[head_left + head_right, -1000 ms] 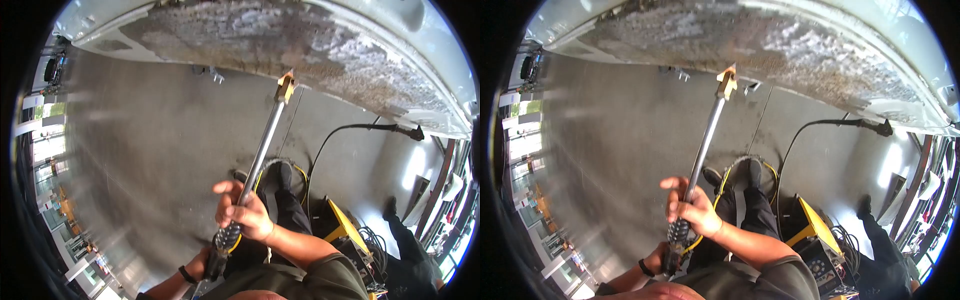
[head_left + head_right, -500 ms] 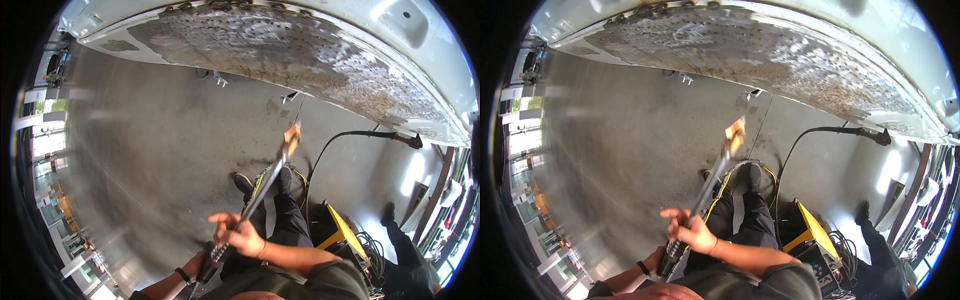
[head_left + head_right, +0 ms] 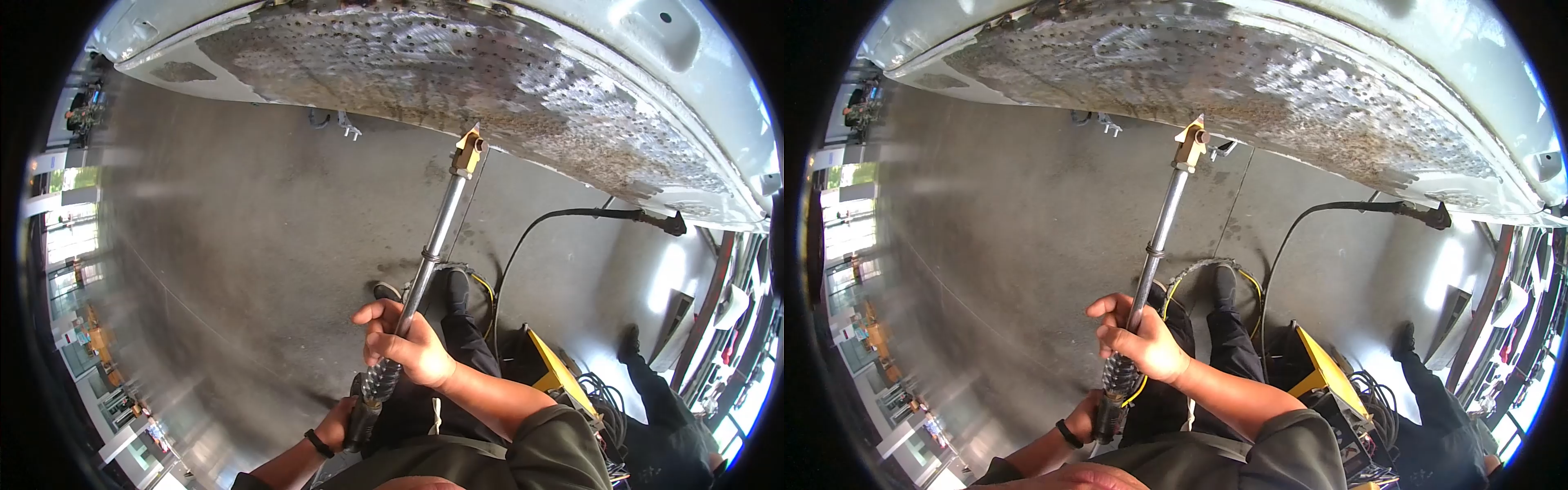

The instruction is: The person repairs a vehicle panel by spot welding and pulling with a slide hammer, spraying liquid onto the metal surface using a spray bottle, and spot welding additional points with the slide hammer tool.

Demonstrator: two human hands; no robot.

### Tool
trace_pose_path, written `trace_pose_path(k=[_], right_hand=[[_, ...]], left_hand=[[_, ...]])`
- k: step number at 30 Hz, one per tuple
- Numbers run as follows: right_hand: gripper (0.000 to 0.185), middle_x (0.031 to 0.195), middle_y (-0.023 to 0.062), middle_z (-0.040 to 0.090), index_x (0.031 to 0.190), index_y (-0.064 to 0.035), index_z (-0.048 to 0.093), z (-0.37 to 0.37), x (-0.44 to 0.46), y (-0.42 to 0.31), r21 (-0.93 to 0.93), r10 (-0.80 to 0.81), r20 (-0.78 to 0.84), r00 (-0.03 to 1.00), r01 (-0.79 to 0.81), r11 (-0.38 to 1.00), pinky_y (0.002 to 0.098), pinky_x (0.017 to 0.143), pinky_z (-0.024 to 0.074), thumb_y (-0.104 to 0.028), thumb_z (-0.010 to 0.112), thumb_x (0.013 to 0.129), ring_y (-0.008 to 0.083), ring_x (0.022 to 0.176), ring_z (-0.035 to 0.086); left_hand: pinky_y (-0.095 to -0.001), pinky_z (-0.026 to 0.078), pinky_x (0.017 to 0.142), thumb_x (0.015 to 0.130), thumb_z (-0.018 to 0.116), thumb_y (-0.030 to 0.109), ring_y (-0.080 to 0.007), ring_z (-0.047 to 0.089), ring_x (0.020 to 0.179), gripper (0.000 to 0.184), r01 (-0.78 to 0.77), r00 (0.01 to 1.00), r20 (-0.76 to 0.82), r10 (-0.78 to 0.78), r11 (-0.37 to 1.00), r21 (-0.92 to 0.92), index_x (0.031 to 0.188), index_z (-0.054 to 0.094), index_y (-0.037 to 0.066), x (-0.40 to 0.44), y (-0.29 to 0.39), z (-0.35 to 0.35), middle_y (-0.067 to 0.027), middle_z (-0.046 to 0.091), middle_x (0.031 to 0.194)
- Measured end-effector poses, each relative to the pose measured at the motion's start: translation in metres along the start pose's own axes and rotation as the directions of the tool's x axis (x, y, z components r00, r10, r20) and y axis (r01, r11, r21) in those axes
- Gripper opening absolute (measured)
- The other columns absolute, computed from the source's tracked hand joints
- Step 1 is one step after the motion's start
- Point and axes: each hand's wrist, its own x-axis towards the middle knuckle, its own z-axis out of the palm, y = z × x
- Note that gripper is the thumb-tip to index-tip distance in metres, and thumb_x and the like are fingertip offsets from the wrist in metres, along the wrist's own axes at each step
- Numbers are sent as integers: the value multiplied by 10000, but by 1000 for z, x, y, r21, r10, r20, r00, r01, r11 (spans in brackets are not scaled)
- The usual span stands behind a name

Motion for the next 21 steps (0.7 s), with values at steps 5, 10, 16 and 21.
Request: trace_pose_path(k=[5,10,16,21], right_hand=[[396,826,24,613,1302,33,567,0,-2,-4,-28,-8,15,1000,8,1000,297,759,510,-80,650,932,147,790,655],[393,822,23,620,1307,28,569,-2,0,-4,-12,-9,36,999,9,1000,290,755,505,-73,644,934,143,788,654],[410,824,27,626,1324,27,566,-3,0,-7,-25,16,45,999,-15,1000,293,767,513,-70,642,932,145,785,652],[526,818,38,629,1426,44,505,-7,4,-10,-3,-6,84,996,6,1000,303,759,527,-71,636,929,163,776,667]], left_hand=[[-320,559,601,1057,503,387,-179,649,623,381,99,995,6,-99,979,-177,1068,672,46,6,-2,0,-53,678,781],[-324,564,607,1071,479,394,-175,666,652,400,75,997,11,-74,990,-120,1090,671,44,11,-10,-6,-58,686,796],[-343,587,638,1065,476,402,-193,690,695,415,7,999,-42,-8,1000,-28,1138,666,41,10,-12,-7,-78,705,849],[-391,605,678,1030,496,552,-233,712,743,569,35,998,-49,-50,960,-278,1195,662,34,10,-18,-6,-101,733,925]])
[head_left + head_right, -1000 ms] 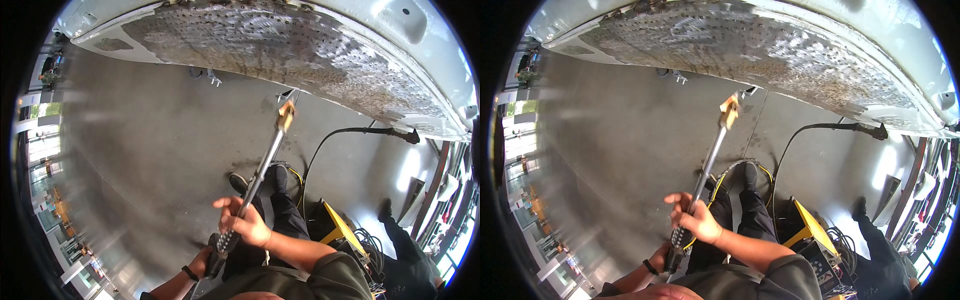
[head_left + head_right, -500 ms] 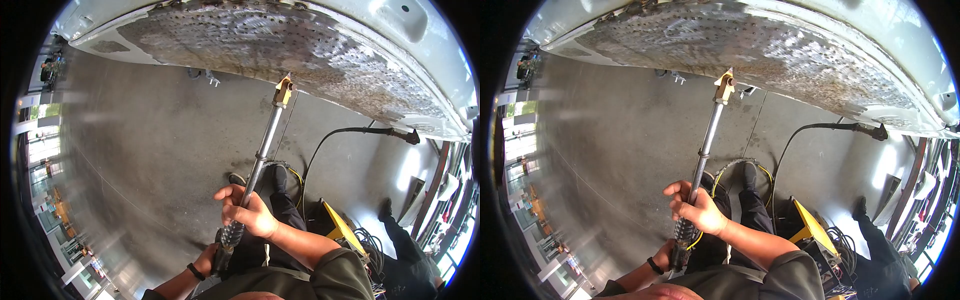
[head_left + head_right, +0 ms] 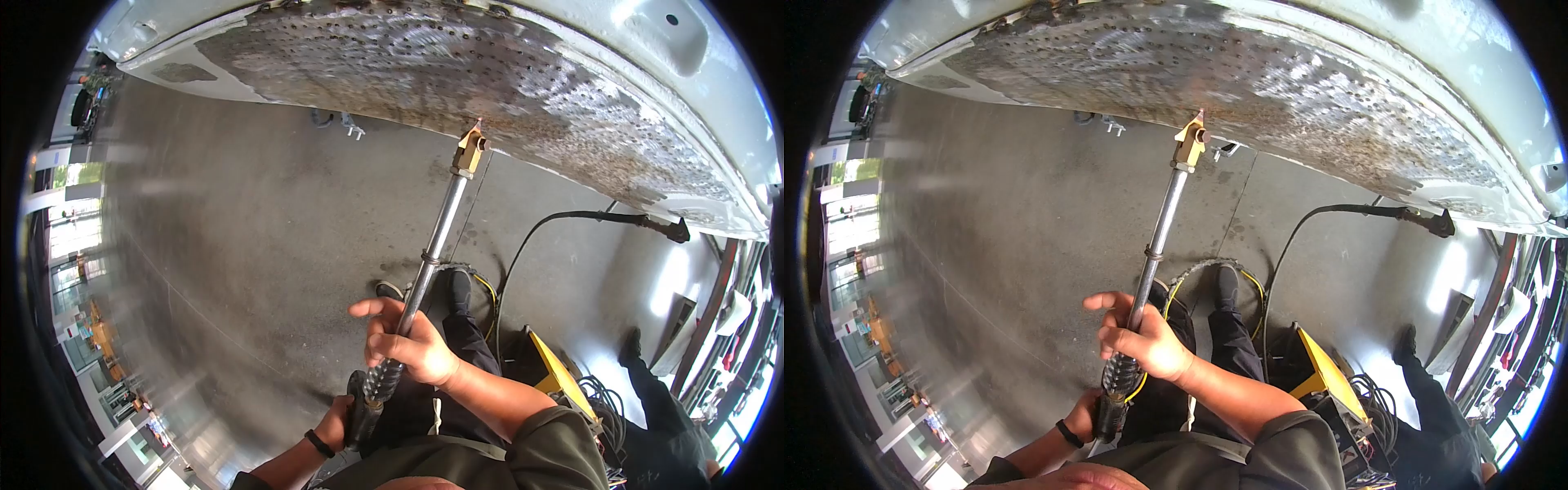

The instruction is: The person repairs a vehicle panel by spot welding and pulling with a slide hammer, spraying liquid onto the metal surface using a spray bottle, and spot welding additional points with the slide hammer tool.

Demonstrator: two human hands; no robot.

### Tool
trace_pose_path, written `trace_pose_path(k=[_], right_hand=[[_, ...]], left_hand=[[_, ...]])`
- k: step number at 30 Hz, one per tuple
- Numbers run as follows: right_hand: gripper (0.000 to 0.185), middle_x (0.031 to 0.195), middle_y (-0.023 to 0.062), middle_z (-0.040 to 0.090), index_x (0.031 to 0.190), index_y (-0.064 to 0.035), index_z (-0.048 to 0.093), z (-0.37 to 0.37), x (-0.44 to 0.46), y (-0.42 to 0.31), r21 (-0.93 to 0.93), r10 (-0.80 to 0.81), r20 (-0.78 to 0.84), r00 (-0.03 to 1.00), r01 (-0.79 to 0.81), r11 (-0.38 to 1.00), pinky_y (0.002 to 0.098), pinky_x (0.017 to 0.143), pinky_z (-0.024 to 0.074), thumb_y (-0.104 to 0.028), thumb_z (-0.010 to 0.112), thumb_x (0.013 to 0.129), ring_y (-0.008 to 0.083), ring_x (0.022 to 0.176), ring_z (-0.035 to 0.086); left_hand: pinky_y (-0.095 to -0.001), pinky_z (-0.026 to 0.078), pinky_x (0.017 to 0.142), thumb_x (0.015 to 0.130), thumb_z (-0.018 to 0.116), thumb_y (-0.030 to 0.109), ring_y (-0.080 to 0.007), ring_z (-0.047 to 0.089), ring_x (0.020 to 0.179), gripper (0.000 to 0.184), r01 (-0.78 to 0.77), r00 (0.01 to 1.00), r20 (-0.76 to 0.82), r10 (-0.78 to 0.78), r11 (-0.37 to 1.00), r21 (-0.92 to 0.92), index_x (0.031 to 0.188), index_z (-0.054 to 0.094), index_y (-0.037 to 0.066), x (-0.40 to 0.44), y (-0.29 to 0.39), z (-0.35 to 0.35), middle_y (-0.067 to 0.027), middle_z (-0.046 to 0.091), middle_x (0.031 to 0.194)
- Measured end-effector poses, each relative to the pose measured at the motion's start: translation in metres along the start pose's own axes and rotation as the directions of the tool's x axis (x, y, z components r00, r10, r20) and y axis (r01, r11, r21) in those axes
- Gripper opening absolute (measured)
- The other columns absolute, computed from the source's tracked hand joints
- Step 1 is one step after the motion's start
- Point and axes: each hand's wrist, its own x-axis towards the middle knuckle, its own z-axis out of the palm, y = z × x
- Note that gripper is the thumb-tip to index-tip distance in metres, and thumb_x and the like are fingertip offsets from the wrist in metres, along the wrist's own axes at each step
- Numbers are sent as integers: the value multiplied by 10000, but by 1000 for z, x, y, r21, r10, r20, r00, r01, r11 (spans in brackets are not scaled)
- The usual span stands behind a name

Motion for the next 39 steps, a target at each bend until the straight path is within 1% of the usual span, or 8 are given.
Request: trace_pose_path(k=[7,10,12,13,16,31,32,39], right_hand=[[778,711,83,659,1540,41,385,-46,63,-116,98,-197,46,979,192,976,344,745,570,-264,750,925,205,707,683],[773,704,77,659,1514,35,412,-42,56,-97,61,-272,27,962,270,961,341,734,576,-294,775,916,200,692,680],[572,705,82,655,1385,41,515,-20,15,-21,155,-48,90,995,33,987,356,704,557,-229,743,935,200,663,656],[475,708,73,618,1340,57,552,-3,-6,35,280,-32,28,999,22,960,372,708,531,-126,699,927,204,662,629],[404,731,47,567,1310,67,578,-3,-36,74,246,43,-15,999,-38,969,378,724,513,-29,637,922,203,685,606],[414,769,17,567,1342,62,566,-3,-6,-1,22,44,6,999,-44,999,329,730,522,-36,613,942,149,718,618],[415,817,4,648,1375,27,567,-8,-6,3,24,23,48,999,-24,999,263,729,511,-118,637,992,104,753,647],[418,741,20,572,1345,57,567,-4,-7,-1,19,41,7,999,-41,999,322,721,517,-52,624,945,146,700,614]], left_hand=[[-411,601,674,985,505,668,-265,718,753,664,-52,999,8,52,995,81,1207,670,63,-2,-6,-1,-101,739,945],[-380,592,666,1006,501,637,-235,711,739,615,-39,999,33,38,998,55,1193,678,79,-4,-11,-7,-83,737,940],[-355,583,658,1033,495,578,-202,699,723,543,1,1000,13,-1,1000,-6,1180,683,90,3,-16,-12,-66,733,934],[-344,578,654,1047,492,538,-185,691,714,499,23,1000,-14,-24,999,-35,1172,684,96,12,-17,-19,-56,731,930],[-317,565,640,1076,473,437,-149,670,691,402,19,990,-135,-30,997,-81,1150,686,105,5,-34,-23,-33,723,918],[-359,603,585,1077,395,465,-208,697,664,488,-18,999,-34,19,999,40,1154,655,59,6,-7,19,-71,719,894],[-358,604,585,1077,400,461,-207,697,662,485,-31,999,-31,32,999,44,1145,659,56,3,-7,22,-71,719,890],[-336,589,593,1088,395,469,-198,697,663,500,-61,997,58,53,989,137,1153,669,55,6,-8,21,-63,716,853]])
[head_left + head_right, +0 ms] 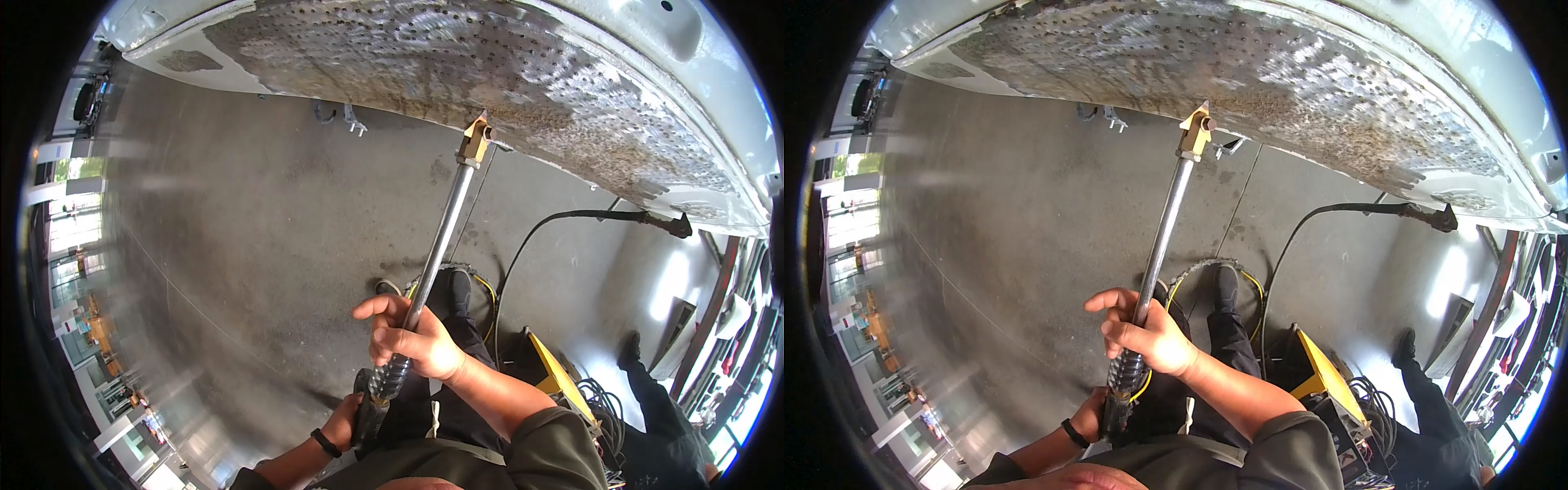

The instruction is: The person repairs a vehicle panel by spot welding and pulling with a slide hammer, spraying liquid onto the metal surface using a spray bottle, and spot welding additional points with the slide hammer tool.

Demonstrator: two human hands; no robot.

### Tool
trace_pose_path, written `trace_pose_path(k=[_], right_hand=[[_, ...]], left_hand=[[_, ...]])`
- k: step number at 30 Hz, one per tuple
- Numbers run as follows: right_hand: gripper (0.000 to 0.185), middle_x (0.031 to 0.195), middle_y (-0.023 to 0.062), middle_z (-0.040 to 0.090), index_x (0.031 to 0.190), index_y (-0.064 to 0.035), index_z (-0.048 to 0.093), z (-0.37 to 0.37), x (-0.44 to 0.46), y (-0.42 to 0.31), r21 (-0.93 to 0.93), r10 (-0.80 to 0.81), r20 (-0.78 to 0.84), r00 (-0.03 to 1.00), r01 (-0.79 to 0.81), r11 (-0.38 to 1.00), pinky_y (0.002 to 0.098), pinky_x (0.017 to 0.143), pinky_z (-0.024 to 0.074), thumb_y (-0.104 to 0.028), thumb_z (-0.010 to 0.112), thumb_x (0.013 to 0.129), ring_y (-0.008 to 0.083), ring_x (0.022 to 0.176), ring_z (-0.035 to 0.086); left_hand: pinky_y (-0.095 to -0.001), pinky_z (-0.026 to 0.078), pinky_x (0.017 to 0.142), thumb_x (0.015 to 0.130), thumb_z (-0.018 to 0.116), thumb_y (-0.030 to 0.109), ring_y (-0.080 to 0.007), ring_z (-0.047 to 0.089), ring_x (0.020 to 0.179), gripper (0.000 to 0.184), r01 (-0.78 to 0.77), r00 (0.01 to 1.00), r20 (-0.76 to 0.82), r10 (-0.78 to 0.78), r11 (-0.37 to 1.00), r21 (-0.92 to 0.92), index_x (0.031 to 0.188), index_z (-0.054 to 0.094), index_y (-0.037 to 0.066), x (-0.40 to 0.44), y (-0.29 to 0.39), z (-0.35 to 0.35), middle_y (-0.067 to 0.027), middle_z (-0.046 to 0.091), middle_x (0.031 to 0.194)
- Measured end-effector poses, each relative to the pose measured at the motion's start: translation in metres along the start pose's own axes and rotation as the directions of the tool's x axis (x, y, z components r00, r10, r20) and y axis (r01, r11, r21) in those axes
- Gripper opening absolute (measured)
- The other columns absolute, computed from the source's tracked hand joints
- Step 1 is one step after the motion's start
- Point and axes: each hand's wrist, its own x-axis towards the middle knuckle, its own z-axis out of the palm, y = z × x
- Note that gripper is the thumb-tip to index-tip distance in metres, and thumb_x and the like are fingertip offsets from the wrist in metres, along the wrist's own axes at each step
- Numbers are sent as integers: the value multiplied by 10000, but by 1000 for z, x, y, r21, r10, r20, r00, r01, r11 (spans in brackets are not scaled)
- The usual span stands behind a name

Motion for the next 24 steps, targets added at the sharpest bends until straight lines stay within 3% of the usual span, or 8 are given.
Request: trace_pose_path(k=[9,12,16,19,20,22,23,24], right_hand=[[463,769,29,586,1377,58,546,1,-1,-2,7,18,5,1000,-18,1000,326,728,524,-42,637,934,150,718,624],[580,784,28,592,1439,59,499,2,-2,-7,32,8,19,1000,-8,999,329,749,538,-61,681,901,163,731,640],[801,803,75,672,1562,62,352,-14,15,-45,29,-109,84,990,107,994,367,772,578,-158,728,891,224,762,707],[693,790,79,675,1559,55,347,-40,56,-111,66,-224,120,967,218,974,358,740,582,-196,657,992,217,729,697],[584,776,68,672,1461,42,465,-37,60,-122,136,-243,48,969,235,963,313,687,576,-189,680,970,207,691,692],[613,760,57,656,1487,45,435,-25,45,-98,-110,-337,-48,940,330,938,346,709,578,-286,645,1016,199,691,680],[553,741,62,660,1401,34,501,-21,29,-53,-41,-384,44,922,385,922,342,698,573,-312,670,1004,199,695,682],[524,745,69,662,1325,30,539,-12,7,-12,-19,-196,133,972,200,980,344,723,562,-330,704,983,202,698,682]], left_hand=[[-341,597,618,1088,406,477,-201,703,668,511,-38,998,48,32,989,141,1168,670,46,2,-8,-14,-68,720,855],[-366,610,648,1073,413,529,-217,712,699,551,47,999,-19,-48,998,-46,1181,662,50,-8,-3,-1,-77,722,859],[-387,611,668,1035,418,644,-237,716,733,661,24,998,-53,-29,995,-98,1174,665,46,-9,-14,-9,-92,723,861],[-401,604,674,1013,414,703,-244,708,731,719,70,997,-31,-71,997,-42,1179,665,50,-14,-19,-18,-97,721,862],[-403,601,674,1012,411,710,-243,703,721,725,80,997,-15,-81,996,-36,1179,666,52,-9,-23,-26,-98,719,861],[-400,593,683,1016,409,703,-232,694,718,711,72,997,-14,-72,997,-27,1176,668,60,-16,-26,-30,-92,718,866],[-394,588,693,1021,410,689,-222,690,725,691,46,999,-20,-46,999,-28,1172,670,66,-21,-26,-24,-86,719,872],[-388,583,703,1027,410,674,-212,686,733,671,13,1000,-23,-14,999,-31,1168,672,72,-23,-24,-20,-79,719,879]])
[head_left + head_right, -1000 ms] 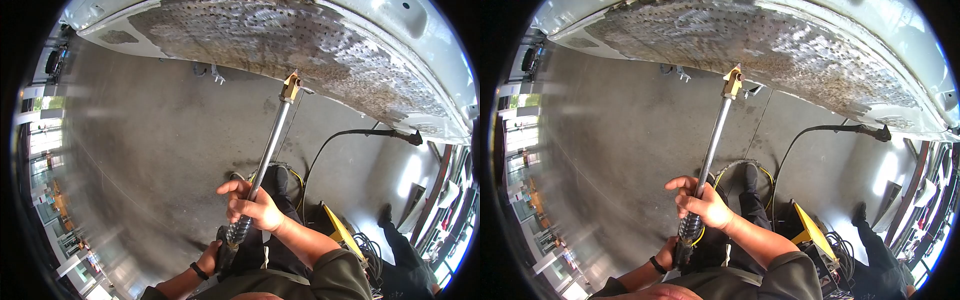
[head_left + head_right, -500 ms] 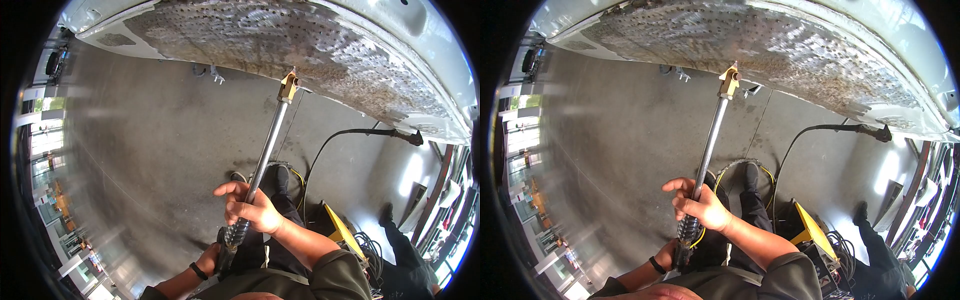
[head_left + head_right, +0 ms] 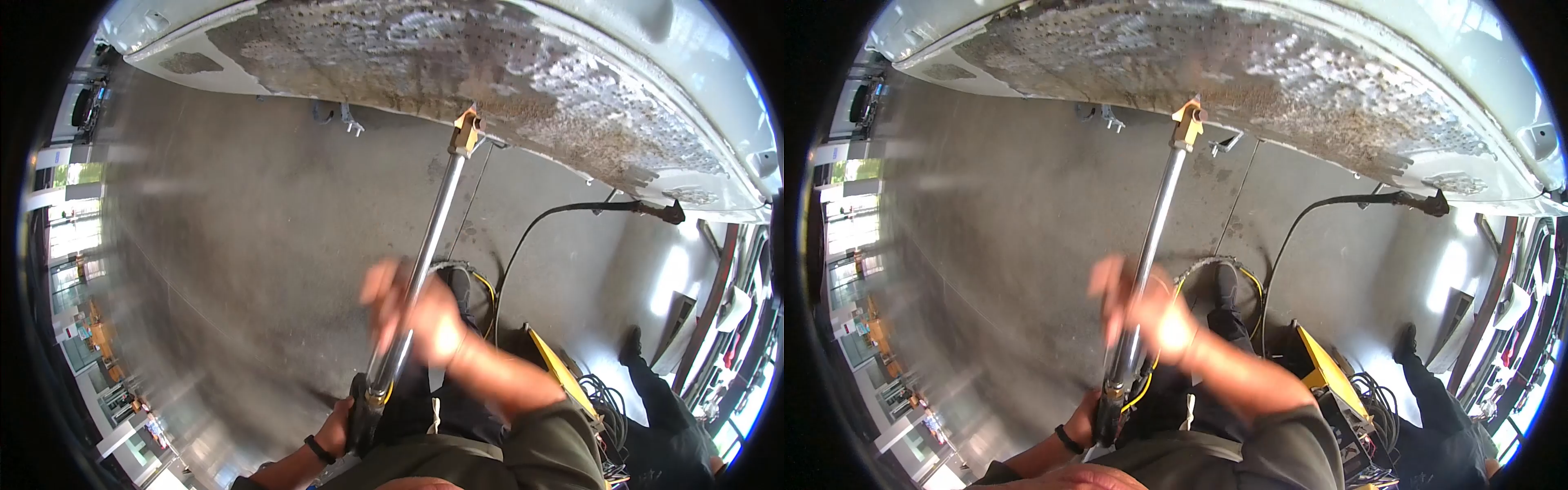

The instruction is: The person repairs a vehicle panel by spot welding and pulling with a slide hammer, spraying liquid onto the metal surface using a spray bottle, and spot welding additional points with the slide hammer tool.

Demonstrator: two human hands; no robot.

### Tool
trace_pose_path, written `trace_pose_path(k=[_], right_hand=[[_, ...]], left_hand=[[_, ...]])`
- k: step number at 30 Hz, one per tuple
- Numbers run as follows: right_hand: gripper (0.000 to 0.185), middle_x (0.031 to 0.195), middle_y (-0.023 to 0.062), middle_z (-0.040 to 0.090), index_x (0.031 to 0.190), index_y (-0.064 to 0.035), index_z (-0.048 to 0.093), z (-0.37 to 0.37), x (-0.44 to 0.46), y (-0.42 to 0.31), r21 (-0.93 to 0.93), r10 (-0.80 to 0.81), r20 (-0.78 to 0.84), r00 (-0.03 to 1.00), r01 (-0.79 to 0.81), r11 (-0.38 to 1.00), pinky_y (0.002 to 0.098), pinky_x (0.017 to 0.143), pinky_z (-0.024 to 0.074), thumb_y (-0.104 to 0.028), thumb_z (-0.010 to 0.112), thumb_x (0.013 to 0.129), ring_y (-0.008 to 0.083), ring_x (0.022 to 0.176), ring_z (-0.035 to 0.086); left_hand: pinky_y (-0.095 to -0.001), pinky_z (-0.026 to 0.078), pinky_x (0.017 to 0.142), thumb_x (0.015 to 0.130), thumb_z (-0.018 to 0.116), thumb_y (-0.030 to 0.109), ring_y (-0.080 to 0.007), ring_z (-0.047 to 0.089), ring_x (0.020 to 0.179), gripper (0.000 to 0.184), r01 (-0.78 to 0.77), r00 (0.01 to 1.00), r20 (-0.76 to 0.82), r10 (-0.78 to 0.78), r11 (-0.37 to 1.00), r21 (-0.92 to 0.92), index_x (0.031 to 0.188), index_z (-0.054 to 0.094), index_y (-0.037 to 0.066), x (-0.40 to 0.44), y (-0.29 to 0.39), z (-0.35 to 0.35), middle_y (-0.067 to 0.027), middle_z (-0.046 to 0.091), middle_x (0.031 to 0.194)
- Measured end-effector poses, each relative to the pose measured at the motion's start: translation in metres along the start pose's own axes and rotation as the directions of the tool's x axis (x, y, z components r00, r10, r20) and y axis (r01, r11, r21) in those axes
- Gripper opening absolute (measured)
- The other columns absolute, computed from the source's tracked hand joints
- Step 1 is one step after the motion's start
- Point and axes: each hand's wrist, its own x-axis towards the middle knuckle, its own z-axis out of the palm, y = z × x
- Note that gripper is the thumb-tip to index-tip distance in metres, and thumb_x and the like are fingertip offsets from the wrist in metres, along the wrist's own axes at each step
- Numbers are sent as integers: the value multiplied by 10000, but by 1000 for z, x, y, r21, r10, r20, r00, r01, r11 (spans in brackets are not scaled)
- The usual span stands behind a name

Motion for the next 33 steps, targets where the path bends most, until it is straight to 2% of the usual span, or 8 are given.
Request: trace_pose_path(k=[1,4,6,7,10,19,31,33], right_hand=[[496,796,75,664,1305,45,560,27,-29,38,192,106,-154,982,-75,978,340,748,545,-275,731,966,201,726,676],[374,814,39,600,1306,61,576,33,-64,57,157,237,-98,966,-221,963,344,772,527,-40,627,949,186,776,644],[374,814,37,599,1302,61,578,27,-65,56,187,225,-179,958,-192,963,333,772,528,-39,629,946,183,771,645],[370,817,39,603,1295,58,581,26,-55,44,162,215,-182,960,-186,969,333,775,530,-41,631,942,176,771,647],[371,805,32,612,1298,50,576,24,-32,20,53,218,-166,962,-212,976,318,767,520,-52,630,946,162,774,652],[358,807,45,654,1290,55,577,16,-17,5,-5,218,-139,966,-220,975,298,747,507,-96,633,971,152,775,660],[377,807,48,655,1308,47,579,17,-14,-1,1,219,-154,964,-221,975,303,762,523,-92,644,964,159,777,671],[397,803,53,658,1321,49,572,17,-14,-1,14,174,-130,976,-174,985,312,767,529,-78,648,952,171,766,674]], left_hand=[[-372,579,709,1036,407,651,-201,685,748,648,-9,1000,-26,10,999,33,1166,673,75,5,1,-6,-72,721,888],[-330,565,731,1059,394,582,-173,682,795,584,8,996,-87,-4,999,41,1167,677,83,0,-10,-17,-53,726,916],[-305,559,749,1071,381,534,-159,679,824,547,18,998,-60,-21,999,-51,1175,677,86,-6,-12,-10,-45,729,934],[-326,576,708,1076,378,522,-179,691,795,543,-100,993,-49,103,993,62,1158,673,74,5,-9,-5,-50,726,916],[-350,586,649,1078,388,529,-197,698,735,539,55,994,-88,-61,996,-69,1123,664,68,14,5,9,-56,716,884],[-361,586,603,1081,374,576,-212,691,658,582,16,997,-72,-20,998,-57,1103,650,65,12,13,30,-81,707,830],[-353,596,624,1054,472,500,-210,705,685,519,-127,989,105,105,965,229,1166,666,32,26,4,3,-90,722,852],[-367,599,636,1039,475,544,-210,706,695,557,-23,1000,16,23,1000,-2,1179,668,41,17,6,16,-89,722,855]])
